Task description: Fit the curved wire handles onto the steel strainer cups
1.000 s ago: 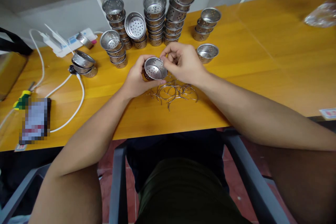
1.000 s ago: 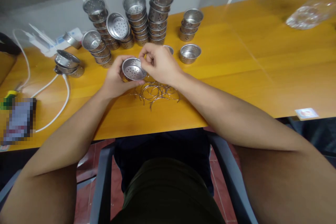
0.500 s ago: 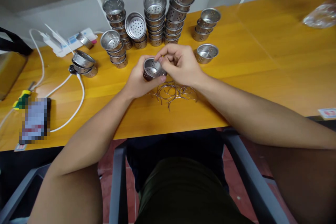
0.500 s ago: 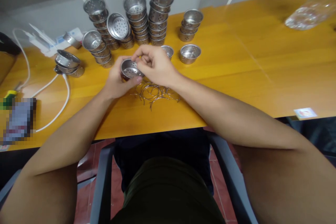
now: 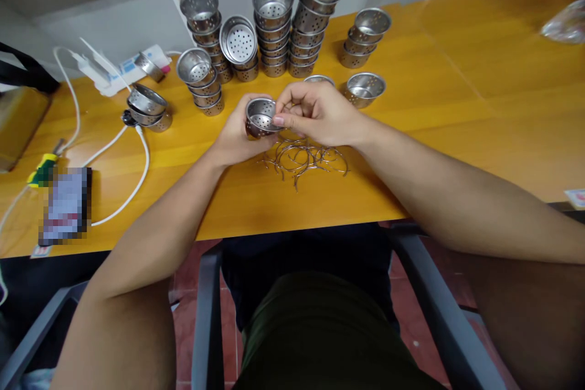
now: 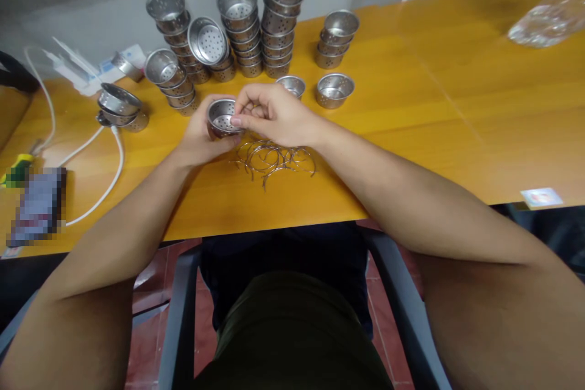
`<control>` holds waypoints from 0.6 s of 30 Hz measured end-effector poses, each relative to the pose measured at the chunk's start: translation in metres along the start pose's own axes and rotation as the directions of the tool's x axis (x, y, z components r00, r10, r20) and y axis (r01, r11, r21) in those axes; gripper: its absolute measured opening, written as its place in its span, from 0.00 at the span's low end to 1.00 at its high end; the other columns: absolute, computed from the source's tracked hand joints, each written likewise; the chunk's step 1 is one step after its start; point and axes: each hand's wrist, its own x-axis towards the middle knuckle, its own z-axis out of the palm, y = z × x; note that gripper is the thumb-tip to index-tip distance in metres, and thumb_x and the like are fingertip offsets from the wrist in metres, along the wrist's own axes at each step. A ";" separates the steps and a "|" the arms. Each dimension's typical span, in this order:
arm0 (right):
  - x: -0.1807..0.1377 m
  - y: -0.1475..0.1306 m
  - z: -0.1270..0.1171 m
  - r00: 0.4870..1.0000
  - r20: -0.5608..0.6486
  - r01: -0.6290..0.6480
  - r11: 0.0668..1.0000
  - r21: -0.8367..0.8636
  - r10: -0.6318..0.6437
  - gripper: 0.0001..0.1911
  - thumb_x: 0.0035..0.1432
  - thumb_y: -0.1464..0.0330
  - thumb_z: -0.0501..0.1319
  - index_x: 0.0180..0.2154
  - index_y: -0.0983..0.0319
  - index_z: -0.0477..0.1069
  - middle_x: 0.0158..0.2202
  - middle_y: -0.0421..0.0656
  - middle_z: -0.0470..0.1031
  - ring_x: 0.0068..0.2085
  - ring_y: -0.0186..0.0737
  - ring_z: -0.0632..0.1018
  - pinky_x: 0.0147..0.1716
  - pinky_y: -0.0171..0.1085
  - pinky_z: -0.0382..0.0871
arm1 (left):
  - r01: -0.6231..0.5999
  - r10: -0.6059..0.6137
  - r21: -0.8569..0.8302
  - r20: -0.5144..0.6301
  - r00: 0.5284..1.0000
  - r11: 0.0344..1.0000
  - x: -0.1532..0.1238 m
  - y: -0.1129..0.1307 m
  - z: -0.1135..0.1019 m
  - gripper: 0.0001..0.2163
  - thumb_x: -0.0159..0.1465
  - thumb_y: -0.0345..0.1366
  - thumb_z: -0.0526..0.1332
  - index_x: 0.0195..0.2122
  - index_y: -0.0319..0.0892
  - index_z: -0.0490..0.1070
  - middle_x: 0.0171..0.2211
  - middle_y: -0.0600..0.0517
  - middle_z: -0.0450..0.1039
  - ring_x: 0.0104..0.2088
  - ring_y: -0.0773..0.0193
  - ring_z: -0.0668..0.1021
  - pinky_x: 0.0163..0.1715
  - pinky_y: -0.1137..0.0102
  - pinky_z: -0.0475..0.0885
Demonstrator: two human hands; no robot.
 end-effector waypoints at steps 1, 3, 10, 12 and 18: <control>0.000 0.001 0.000 1.000 0.001 -0.001 1.000 -0.001 0.001 0.40 0.64 0.25 0.82 0.45 0.51 0.77 0.33 0.39 0.73 0.34 0.46 0.73 0.31 0.44 0.70 | 0.003 -0.003 0.009 -0.008 1.000 1.000 0.001 0.000 0.000 0.47 0.65 0.72 0.88 0.75 0.53 0.75 0.65 0.44 0.86 0.62 0.45 0.92 0.69 0.46 0.91; 0.000 0.001 0.001 1.000 -0.002 0.003 1.000 0.002 -0.003 0.40 0.65 0.25 0.82 0.45 0.50 0.77 0.33 0.39 0.72 0.34 0.46 0.72 0.31 0.45 0.70 | -0.002 0.002 0.023 -0.020 1.000 1.000 0.002 0.001 -0.001 0.46 0.65 0.69 0.89 0.74 0.54 0.75 0.64 0.45 0.86 0.62 0.45 0.92 0.70 0.46 0.91; 0.000 0.005 0.004 1.000 0.017 0.002 1.000 0.008 -0.002 0.37 0.67 0.29 0.83 0.45 0.50 0.76 0.34 0.39 0.70 0.35 0.46 0.69 0.34 0.45 0.68 | -0.048 0.052 0.097 -0.034 0.998 0.994 0.002 -0.001 -0.003 0.45 0.66 0.67 0.90 0.74 0.53 0.76 0.62 0.46 0.87 0.61 0.45 0.93 0.69 0.46 0.92; 0.000 0.006 0.004 1.000 0.017 0.009 1.000 0.006 -0.009 0.36 0.67 0.29 0.83 0.45 0.51 0.77 0.34 0.39 0.70 0.34 0.45 0.68 0.34 0.45 0.67 | -0.047 0.051 0.108 -0.033 0.998 0.993 0.001 -0.001 -0.003 0.46 0.66 0.68 0.90 0.75 0.53 0.76 0.62 0.45 0.86 0.60 0.45 0.93 0.68 0.46 0.93; -0.002 0.006 -0.003 0.998 -0.014 0.057 0.995 -0.085 -0.058 0.35 0.68 0.29 0.83 0.50 0.50 0.82 0.39 0.42 0.75 0.38 0.49 0.74 0.37 0.48 0.75 | -0.063 0.066 0.080 -0.030 0.997 0.995 0.004 -0.007 -0.002 0.47 0.65 0.70 0.90 0.76 0.55 0.75 0.63 0.46 0.85 0.63 0.42 0.92 0.70 0.42 0.92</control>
